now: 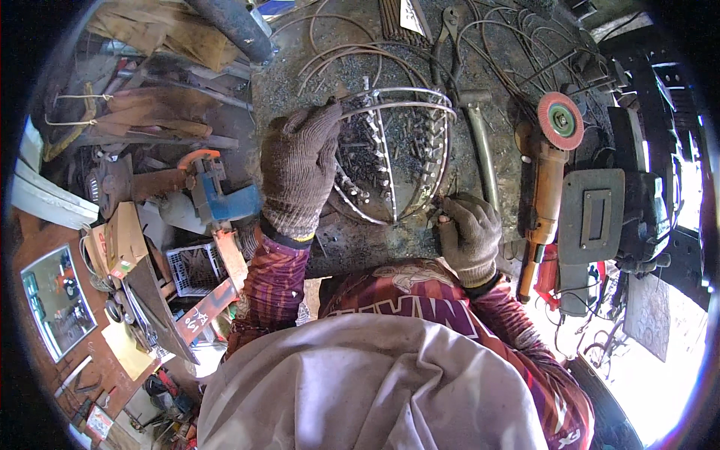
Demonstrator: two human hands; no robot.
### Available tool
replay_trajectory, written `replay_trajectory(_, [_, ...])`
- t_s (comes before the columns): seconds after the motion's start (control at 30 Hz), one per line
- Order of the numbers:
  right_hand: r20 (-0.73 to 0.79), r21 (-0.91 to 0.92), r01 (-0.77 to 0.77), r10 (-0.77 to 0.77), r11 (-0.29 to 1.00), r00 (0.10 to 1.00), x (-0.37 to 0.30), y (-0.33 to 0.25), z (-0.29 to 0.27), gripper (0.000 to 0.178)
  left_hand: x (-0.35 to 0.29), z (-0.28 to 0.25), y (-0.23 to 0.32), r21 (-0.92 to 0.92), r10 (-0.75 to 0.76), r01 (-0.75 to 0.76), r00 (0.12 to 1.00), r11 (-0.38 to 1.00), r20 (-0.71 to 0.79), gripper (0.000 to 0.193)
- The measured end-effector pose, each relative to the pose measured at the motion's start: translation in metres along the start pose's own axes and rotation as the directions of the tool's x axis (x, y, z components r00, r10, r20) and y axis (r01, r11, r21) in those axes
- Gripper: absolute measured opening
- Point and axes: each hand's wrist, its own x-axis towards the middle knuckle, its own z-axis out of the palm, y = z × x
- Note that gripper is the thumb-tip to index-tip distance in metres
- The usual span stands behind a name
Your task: The person assembles a curved metal frame on a workshop table by positioning thin metal strips and then welding them into place using a welding rod.
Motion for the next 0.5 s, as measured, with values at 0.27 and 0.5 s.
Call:
replay_trajectory(0.27, [-0.002,-0.03,-0.005,0.005,1.0,1.0,0.001,-0.0007,0.0007,0.025,-0.0032,0.0034,-0.0072,-0.03,0.043,-0.044,0.998,0.999,-0.039,0.029])
replay_trajectory(0.5, [-0.031,0.023,-0.02,0.021,1.0,0.999,0.0022,0.0023,-0.0033,0.03,-0.0037,0.0032,-0.0051,0.045,0.057,-0.055,0.998,0.997,-0.027,0.03])
